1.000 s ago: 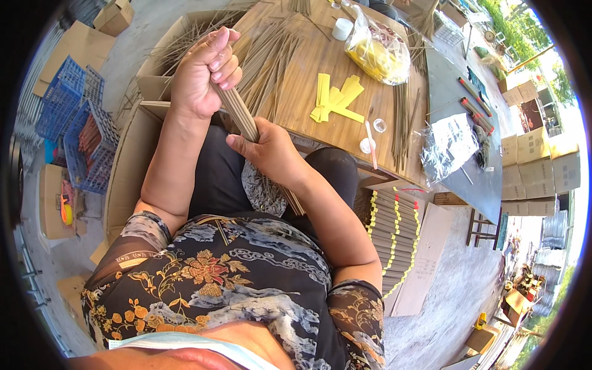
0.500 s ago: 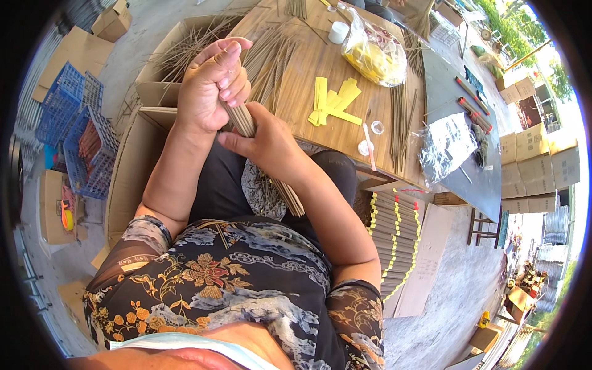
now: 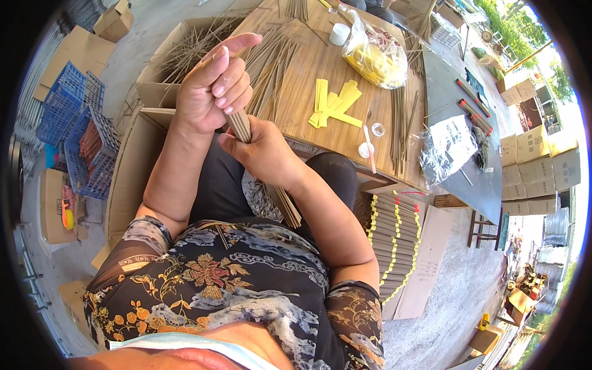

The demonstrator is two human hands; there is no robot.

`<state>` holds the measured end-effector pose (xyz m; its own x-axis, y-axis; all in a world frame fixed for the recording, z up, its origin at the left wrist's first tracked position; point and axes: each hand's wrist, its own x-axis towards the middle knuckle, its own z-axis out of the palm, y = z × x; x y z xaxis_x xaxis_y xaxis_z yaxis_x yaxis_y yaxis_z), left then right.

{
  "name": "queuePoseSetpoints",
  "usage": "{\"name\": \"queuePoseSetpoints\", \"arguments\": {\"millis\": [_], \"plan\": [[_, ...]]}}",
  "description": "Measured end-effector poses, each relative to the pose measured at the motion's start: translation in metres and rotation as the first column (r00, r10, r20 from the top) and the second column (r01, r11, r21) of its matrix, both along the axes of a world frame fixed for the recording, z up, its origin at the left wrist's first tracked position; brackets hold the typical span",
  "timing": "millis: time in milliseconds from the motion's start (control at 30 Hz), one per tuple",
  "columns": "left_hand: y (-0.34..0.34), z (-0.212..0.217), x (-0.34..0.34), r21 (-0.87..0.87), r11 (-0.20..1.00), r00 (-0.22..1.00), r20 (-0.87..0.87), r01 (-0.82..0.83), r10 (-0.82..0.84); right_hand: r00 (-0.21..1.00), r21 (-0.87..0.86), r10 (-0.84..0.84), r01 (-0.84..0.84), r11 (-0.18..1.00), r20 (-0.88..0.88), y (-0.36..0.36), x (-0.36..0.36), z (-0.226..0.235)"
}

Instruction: The person gathers thin wooden sticks, aligns them into a bundle, and wraps the bundle with yellow tape. The person uses a small plastic stick to smooth the tape and secures the bundle before placing it aside.

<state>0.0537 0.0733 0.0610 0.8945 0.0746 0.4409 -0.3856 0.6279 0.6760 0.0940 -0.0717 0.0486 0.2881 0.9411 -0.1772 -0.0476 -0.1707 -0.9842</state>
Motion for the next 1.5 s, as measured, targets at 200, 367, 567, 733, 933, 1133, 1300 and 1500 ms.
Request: {"name": "queuePoseSetpoints", "arguments": {"millis": [200, 367, 567, 733, 933, 1133, 1300, 1500], "plan": [[-0.020, 0.005, -0.009, -0.024, 0.940, 0.939, -0.078, -0.339, 0.336, 0.947, 0.161, -0.217, 0.183, 0.970, 0.237, 0.005, 0.001, -0.014], [-0.037, -0.001, -0.009, 0.158, 0.754, 0.740, -0.146, -0.638, 0.656, 0.625, 0.294, -0.415, 0.294, 0.910, 0.661, 0.012, -0.001, -0.032], [-0.017, 0.010, -0.013, -0.071, 0.930, 0.917, -0.209, -0.359, 0.338, 0.916, 0.223, -0.227, 0.158, 0.962, 0.330, 0.010, -0.005, -0.029], [-0.017, 0.007, -0.006, -0.047, 0.873, 0.835, -0.319, -0.486, 0.448, 0.936, 0.153, -0.157, 0.114, 0.982, 0.315, 0.013, 0.001, -0.024], [-0.023, 0.005, -0.012, -0.022, 0.932, 0.903, -0.255, -0.362, 0.345, 0.982, 0.170, -0.062, 0.032, 0.985, 0.176, 0.014, 0.003, -0.023], [-0.031, 0.013, -0.009, 0.028, 0.855, 0.804, -0.327, -0.518, 0.497, 0.851, 0.250, -0.333, 0.247, 0.936, 0.406, 0.022, -0.004, -0.035], [-0.017, 0.012, -0.018, -0.018, 0.970, 0.953, -0.191, -0.242, 0.235, 0.994, 0.072, -0.043, 0.035, 0.997, 0.104, 0.010, -0.006, -0.005], [-0.018, 0.013, -0.014, 0.062, 0.933, 0.914, -0.188, -0.356, 0.361, 0.943, 0.239, -0.209, 0.148, 0.960, 0.259, 0.016, -0.006, -0.021]]}}
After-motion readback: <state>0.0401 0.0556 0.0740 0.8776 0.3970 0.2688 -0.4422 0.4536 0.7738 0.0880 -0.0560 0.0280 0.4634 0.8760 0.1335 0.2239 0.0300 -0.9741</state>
